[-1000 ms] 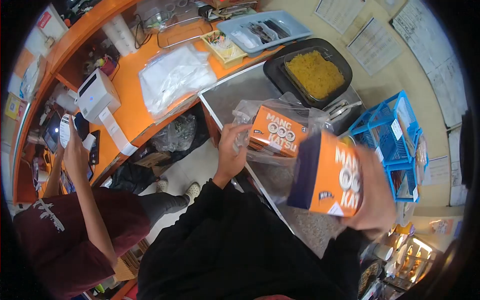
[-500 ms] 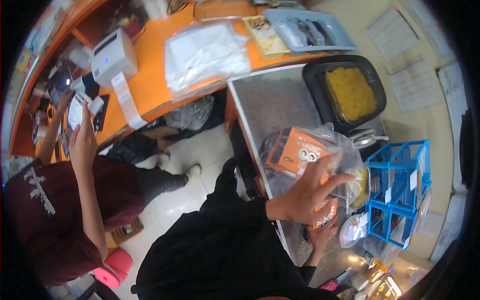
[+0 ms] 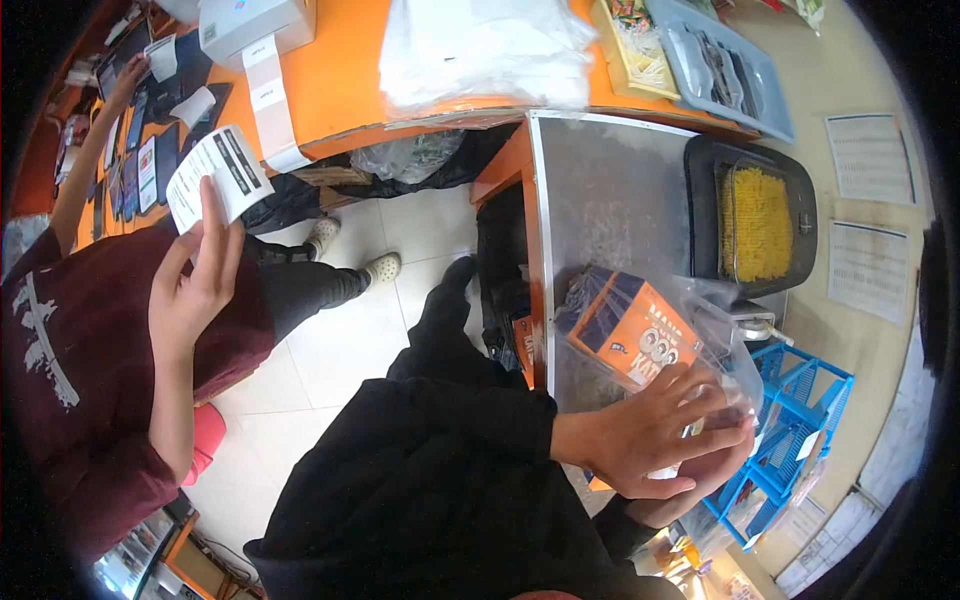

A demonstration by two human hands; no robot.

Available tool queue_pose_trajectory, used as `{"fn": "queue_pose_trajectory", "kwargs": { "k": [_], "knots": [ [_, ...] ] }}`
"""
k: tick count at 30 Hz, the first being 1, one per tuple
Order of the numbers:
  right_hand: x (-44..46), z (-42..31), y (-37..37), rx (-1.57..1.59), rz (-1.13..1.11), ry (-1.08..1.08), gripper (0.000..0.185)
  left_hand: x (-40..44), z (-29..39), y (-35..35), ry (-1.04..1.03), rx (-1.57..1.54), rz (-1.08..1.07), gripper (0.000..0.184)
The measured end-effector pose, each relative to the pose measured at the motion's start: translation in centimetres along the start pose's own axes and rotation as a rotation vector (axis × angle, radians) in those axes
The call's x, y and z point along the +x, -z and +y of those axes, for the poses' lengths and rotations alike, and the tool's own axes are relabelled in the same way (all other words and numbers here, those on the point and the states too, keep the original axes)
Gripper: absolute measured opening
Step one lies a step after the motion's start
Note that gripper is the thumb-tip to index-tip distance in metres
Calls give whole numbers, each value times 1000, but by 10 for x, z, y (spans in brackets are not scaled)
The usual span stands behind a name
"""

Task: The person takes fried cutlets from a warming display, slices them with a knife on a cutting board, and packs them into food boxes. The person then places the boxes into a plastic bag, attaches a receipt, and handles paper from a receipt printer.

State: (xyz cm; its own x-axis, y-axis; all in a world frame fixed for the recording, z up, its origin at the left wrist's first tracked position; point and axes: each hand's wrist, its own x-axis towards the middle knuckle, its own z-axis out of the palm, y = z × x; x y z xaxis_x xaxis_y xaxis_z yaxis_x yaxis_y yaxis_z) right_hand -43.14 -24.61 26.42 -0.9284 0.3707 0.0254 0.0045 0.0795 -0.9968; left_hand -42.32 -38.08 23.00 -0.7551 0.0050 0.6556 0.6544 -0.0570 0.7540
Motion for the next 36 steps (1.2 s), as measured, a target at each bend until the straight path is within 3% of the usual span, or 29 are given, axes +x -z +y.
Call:
{"fn": "queue_pose_trajectory", "kwargs": {
  "k": [5, 7, 8, 10, 11, 12, 14, 16, 19, 22, 29, 31, 32, 34, 36],
  "knots": [
    [-22, -5, -35, -174, -397, 159, 18, 5, -7, 29, -91, 104, -94, 67],
    [-15, -2, -16, -283, -513, 72, 23, 1, -24, 58, -276, 217, -103, 54],
    [-11, -3, -13, -155, -512, 65, 23, -3, -34, 83, -239, 259, -67, 55],
    [-1, -5, -12, 101, -501, 61, 24, -12, -59, 110, 98, 103, 194, 48],
    [4, -17, -11, 125, -393, -64, 22, -16, -71, 123, 244, -4, 341, 46],
    [17, -20, -3, 237, -454, -20, 19, -17, -89, 131, 523, -55, 359, 46],
    [25, -37, -1, 376, -331, -48, 18, -56, -152, 124, 718, -87, 160, 52],
    [37, -51, 8, 569, -434, -60, 15, -77, -177, 99, 893, -238, -6, 57],
    [40, -66, 9, 813, -557, -90, 12, -67, -147, 54, 1370, -1091, 181, 61],
    [39, -70, 9, 780, -586, -81, 10, -64, -145, 36, 1312, -1253, 230, 64],
    [42, -73, 28, 476, -492, -47, 21, -76, -170, 22, 1122, -899, 366, 42],
    [38, -72, 17, 375, -508, -70, 24, -66, -163, 21, 1156, -803, 393, 41],
    [28, -76, 2, 215, -408, -50, 27, -60, -160, 22, 1168, -755, 407, 41],
    [38, -66, 11, 155, -537, -43, 27, -54, -164, 29, 1191, -873, 325, 40],
    [42, -72, 19, 91, -474, 10, 26, -48, -164, 39, 1238, -1038, 232, 38]
  ]
}}
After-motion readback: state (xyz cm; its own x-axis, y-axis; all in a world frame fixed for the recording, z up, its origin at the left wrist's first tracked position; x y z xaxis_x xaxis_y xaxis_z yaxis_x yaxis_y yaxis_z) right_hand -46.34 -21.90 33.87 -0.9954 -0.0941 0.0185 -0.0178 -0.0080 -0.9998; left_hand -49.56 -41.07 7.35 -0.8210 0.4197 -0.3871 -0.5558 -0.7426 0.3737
